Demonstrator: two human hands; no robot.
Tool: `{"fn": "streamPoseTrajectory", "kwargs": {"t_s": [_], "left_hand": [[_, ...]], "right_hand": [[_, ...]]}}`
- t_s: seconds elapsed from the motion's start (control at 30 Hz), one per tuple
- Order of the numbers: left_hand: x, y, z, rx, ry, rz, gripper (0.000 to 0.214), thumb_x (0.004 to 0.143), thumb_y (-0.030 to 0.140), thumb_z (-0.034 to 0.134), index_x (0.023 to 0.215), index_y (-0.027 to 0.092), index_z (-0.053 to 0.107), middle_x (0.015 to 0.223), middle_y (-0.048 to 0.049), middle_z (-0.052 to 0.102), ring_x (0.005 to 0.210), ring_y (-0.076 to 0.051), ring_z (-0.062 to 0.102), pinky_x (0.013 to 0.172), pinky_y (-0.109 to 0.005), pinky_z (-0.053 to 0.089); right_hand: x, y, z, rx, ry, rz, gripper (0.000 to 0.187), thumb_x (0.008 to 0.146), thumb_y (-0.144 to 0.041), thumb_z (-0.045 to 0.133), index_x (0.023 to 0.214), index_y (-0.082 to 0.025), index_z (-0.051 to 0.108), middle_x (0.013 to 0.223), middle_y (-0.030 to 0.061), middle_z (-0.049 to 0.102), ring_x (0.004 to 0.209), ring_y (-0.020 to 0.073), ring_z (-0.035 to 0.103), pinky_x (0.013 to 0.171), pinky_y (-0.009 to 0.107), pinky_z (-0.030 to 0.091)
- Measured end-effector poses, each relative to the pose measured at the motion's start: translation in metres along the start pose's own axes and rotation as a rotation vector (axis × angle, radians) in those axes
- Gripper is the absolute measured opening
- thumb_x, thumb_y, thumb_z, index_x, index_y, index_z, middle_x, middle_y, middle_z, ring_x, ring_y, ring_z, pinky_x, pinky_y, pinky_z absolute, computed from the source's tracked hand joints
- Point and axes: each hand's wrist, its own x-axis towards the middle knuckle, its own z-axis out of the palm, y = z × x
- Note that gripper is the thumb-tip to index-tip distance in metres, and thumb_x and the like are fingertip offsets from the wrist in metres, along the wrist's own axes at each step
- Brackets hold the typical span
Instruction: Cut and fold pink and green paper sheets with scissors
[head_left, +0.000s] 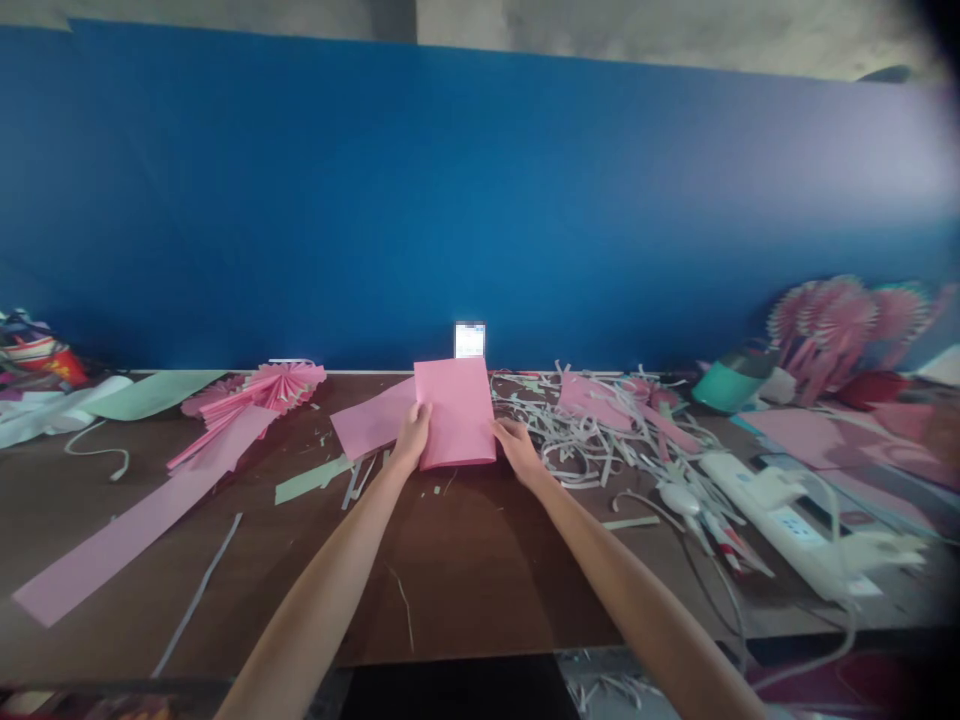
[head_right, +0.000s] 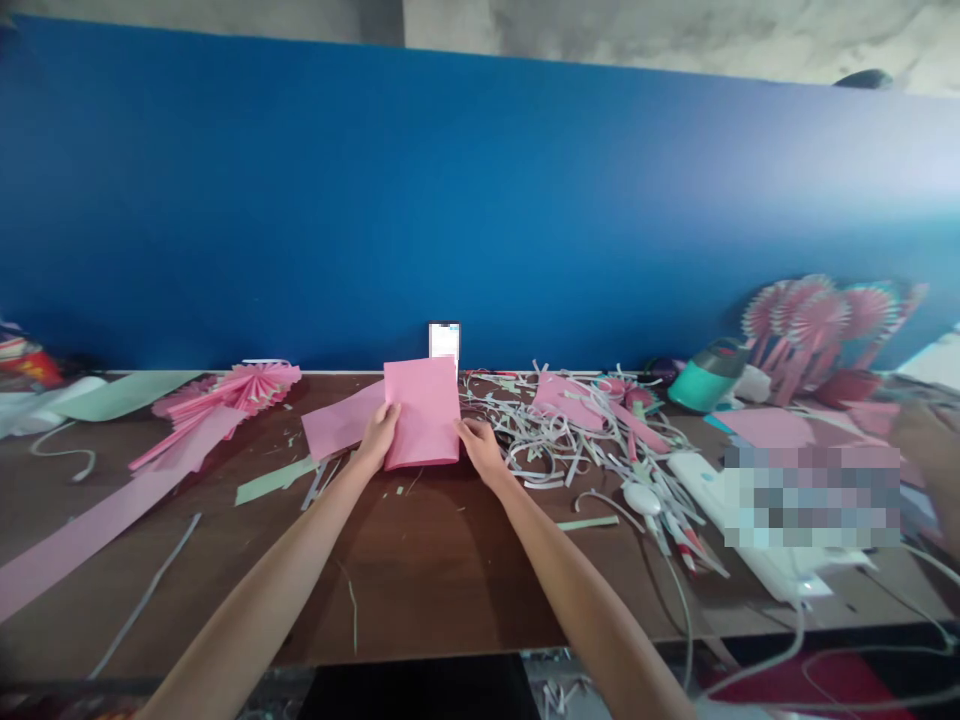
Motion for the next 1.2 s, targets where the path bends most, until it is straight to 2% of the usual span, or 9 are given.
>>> {"fn": "streamPoseTrajectory", "kwargs": {"t_s": [0.13,0.27,0.43,0.53,0.67,0.87,1.07,1.2], "left_hand": [[-0.003,0.001,-0.004,-0.018,0.039,-0.027,0.041,0.081,0.055,0.051,0.093,0.016,0.061,0.092,-0.0096,0.064,0.091,-0.026,0.057,0.077,-0.034,0.042],[-0.009,0.006,-0.002,-0.029,0.038,-0.080,0.040,0.078,0.054,0.056,0.091,0.017,0.060,0.082,-0.0077,0.063,0.086,-0.026,0.058,0.074,-0.033,0.043],[-0.012,0.009,0.002,-0.048,-0.034,0.000,0.040,0.079,0.051,0.056,0.097,0.015,0.060,0.091,-0.0091,0.065,0.088,-0.024,0.058,0.075,-0.031,0.044],[-0.008,0.004,0.002,-0.062,-0.055,0.053,0.038,0.082,0.050,0.051,0.096,0.015,0.060,0.091,-0.0079,0.065,0.084,-0.022,0.058,0.071,-0.029,0.044],[-0.005,-0.003,0.001,-0.024,0.058,0.044,0.035,0.083,0.048,0.050,0.088,0.015,0.059,0.083,-0.0059,0.063,0.078,-0.020,0.056,0.065,-0.028,0.041],[-0.007,-0.003,-0.001,-0.009,0.076,0.071,0.034,0.084,0.047,0.050,0.089,0.015,0.060,0.085,-0.0064,0.063,0.080,-0.022,0.057,0.067,-0.029,0.041],[-0.004,-0.006,-0.003,0.003,0.172,0.062,0.034,0.084,0.045,0.049,0.092,0.015,0.060,0.088,-0.0073,0.063,0.083,-0.022,0.057,0.069,-0.029,0.043],[-0.002,-0.009,-0.003,-0.008,0.156,0.049,0.036,0.083,0.047,0.049,0.093,0.015,0.060,0.087,-0.0069,0.063,0.081,-0.022,0.057,0.067,-0.029,0.044]], "right_hand": [[-0.003,-0.001,0.000,-0.040,-0.008,-0.018,0.042,0.084,-0.048,0.049,0.058,-0.020,0.030,0.061,-0.0044,0.025,0.058,0.0095,0.025,0.053,0.024,0.023],[-0.006,-0.004,-0.002,-0.106,0.094,-0.047,0.041,0.086,-0.046,0.046,0.060,-0.021,0.027,0.061,-0.0046,0.022,0.057,0.0098,0.023,0.052,0.025,0.021],[-0.010,-0.010,-0.004,-0.173,0.146,-0.061,0.038,0.088,-0.044,0.042,0.060,-0.020,0.030,0.060,-0.0047,0.026,0.057,0.0100,0.026,0.052,0.025,0.021],[-0.012,-0.011,-0.003,-0.254,0.104,-0.037,0.039,0.089,-0.045,0.040,0.060,-0.020,0.029,0.058,-0.0045,0.026,0.056,0.0101,0.027,0.052,0.026,0.021],[-0.013,-0.009,-0.002,-0.394,0.011,-0.031,0.043,0.090,-0.047,0.036,0.058,-0.020,0.028,0.055,-0.0040,0.027,0.054,0.0104,0.029,0.052,0.026,0.020],[-0.012,-0.004,-0.001,-0.498,0.022,-0.072,0.042,0.092,-0.046,0.031,0.060,-0.020,0.035,0.054,-0.0014,0.039,0.051,0.0128,0.033,0.053,0.027,0.021],[-0.014,-0.008,0.000,-0.500,-0.016,-0.086,0.044,0.091,-0.047,0.036,0.056,-0.020,0.034,0.050,-0.0022,0.036,0.049,0.0118,0.032,0.052,0.027,0.020],[-0.014,-0.008,-0.001,-0.579,0.013,-0.061,0.041,0.092,-0.044,0.032,0.058,-0.021,0.035,0.052,-0.0017,0.038,0.051,0.0129,0.034,0.053,0.027,0.020]]}}
